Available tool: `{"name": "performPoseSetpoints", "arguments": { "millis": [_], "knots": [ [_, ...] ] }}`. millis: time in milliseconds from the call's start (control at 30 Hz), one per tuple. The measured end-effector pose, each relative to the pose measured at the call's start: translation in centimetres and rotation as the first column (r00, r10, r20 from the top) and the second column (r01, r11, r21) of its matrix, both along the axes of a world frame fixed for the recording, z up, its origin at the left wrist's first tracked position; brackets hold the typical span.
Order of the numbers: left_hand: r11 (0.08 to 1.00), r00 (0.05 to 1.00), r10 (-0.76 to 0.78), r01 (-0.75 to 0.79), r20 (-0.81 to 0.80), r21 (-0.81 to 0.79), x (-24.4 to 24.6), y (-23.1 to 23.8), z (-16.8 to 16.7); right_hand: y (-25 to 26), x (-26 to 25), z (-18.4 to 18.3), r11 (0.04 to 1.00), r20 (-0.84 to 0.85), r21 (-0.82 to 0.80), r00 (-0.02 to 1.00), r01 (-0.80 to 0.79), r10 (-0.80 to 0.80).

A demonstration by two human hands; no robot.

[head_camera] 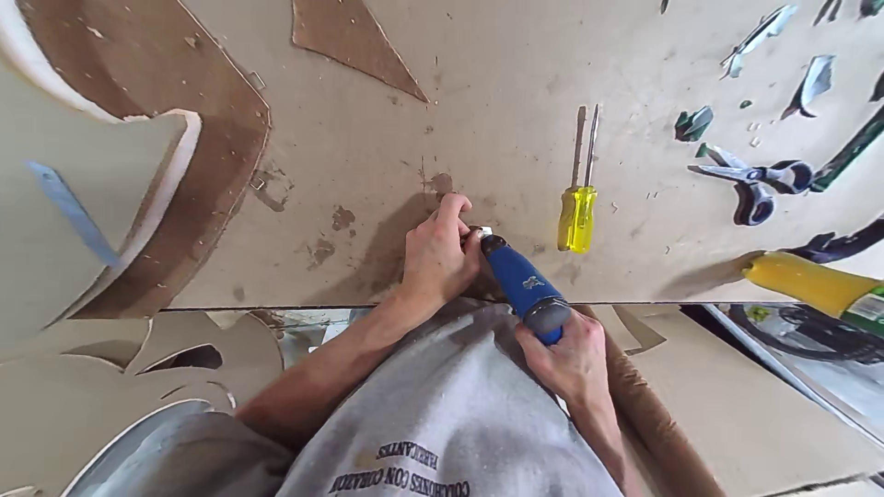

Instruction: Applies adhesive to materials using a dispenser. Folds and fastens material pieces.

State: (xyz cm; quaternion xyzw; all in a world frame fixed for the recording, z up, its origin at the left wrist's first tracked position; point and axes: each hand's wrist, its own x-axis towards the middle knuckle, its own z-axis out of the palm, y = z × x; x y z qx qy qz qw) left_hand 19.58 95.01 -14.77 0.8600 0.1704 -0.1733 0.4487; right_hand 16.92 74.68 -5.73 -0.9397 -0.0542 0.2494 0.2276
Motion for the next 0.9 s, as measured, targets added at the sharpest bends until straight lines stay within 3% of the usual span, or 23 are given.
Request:
{"name": "performPoseSetpoints", "arguments": {
  "millis": [367, 533, 600, 733, 833, 900],
  "knots": [
    [1.000, 0.998, -0.004, 0.003, -0.058, -0.023, 0.3, 0.3, 0.3, 2.0, 0.6, 1.1, 0.990, -0.180, -0.121, 0.979, 0.077, -0.098],
    [0.998, 0.995, 0.028, -0.034, -0.098, -0.061, 0.1, 0.2, 0.5, -2.5, -0.1, 2.4, 0.927, -0.093, 0.022, 0.924, 0.375, -0.371],
    [0.998, 0.999, 0.032, -0.031, 0.013, -0.058, -0.8, 0.0, 0.0, -4.8, 0.8, 2.4, 0.897, 0.014, -0.068, 0.899, 0.437, -0.438],
    [0.994, 0.966, -0.105, 0.107, 0.238, 0.003, -2.4, -0.3, -0.9, -8.4, 3.7, -0.6, 0.876, 0.145, -0.283, 0.920, 0.391, -0.364],
    [0.978, 0.937, -0.207, 0.187, 0.283, 0.095, -3.3, -1.0, -1.2, -9.2, 4.8, -2.3, 0.905, 0.139, -0.320, 0.959, 0.280, -0.248],
    [0.988, 0.919, -0.152, 0.131, 0.365, 0.081, -3.6, -1.4, -1.3, -8.1, 5.0, -1.6, 0.947, 0.195, -0.266, 0.972, 0.179, -0.128]
  ]
}}
